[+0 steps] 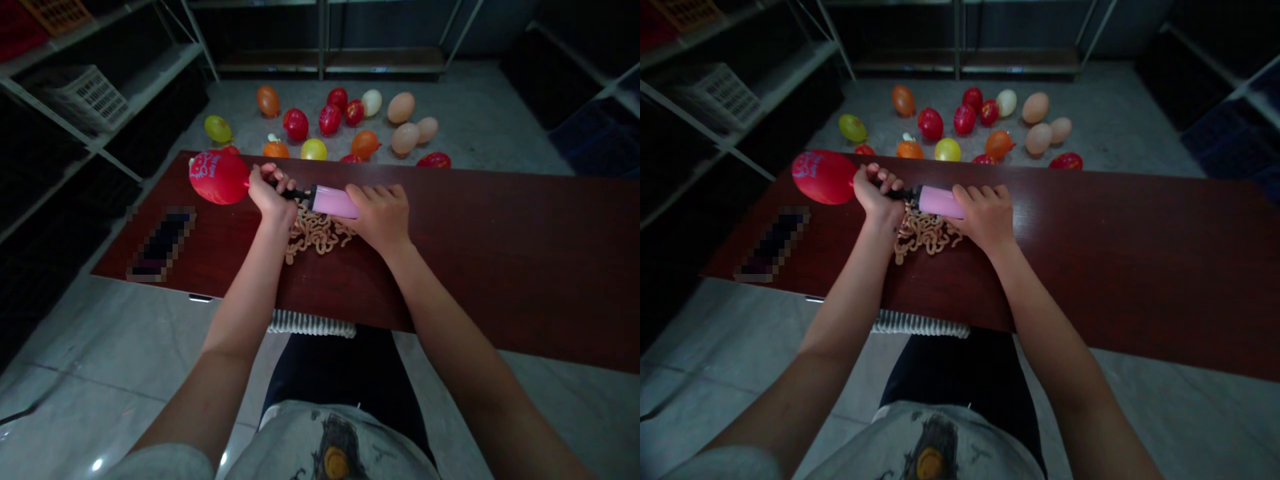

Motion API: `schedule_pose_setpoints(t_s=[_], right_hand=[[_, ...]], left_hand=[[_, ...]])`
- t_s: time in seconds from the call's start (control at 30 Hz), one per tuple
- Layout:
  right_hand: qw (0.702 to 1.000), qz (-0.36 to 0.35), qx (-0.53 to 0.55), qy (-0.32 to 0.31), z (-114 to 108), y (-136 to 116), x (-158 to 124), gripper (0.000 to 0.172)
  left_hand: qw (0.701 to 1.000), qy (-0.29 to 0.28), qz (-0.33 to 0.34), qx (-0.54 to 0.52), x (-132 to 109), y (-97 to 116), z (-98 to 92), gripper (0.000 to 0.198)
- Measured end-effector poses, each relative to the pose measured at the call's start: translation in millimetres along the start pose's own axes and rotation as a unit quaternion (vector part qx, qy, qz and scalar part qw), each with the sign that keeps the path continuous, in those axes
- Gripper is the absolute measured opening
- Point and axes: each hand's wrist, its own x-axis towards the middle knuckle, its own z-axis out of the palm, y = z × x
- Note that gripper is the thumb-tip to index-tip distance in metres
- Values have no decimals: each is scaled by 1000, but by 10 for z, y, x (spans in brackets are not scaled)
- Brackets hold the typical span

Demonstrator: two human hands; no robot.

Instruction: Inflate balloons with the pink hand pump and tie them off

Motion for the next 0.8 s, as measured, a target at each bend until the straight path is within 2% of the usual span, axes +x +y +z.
schedule_pose_setpoints(t_s=[0.27,0.4,0.57,0.8], right_hand=[[998,46,-46,17,-39,348,-62,46],[996,73,-51,29,-57,509,-85,46],[994,96,-49,27,-72,516,-89,46],[996,92,-10,11,-112,452,-104,45]], left_hand=[[997,45,24,-50,133,250,-51,33],[997,31,34,-66,155,364,-64,32],[997,-14,54,-54,151,417,-84,32],[997,17,71,6,175,387,-122,34]])
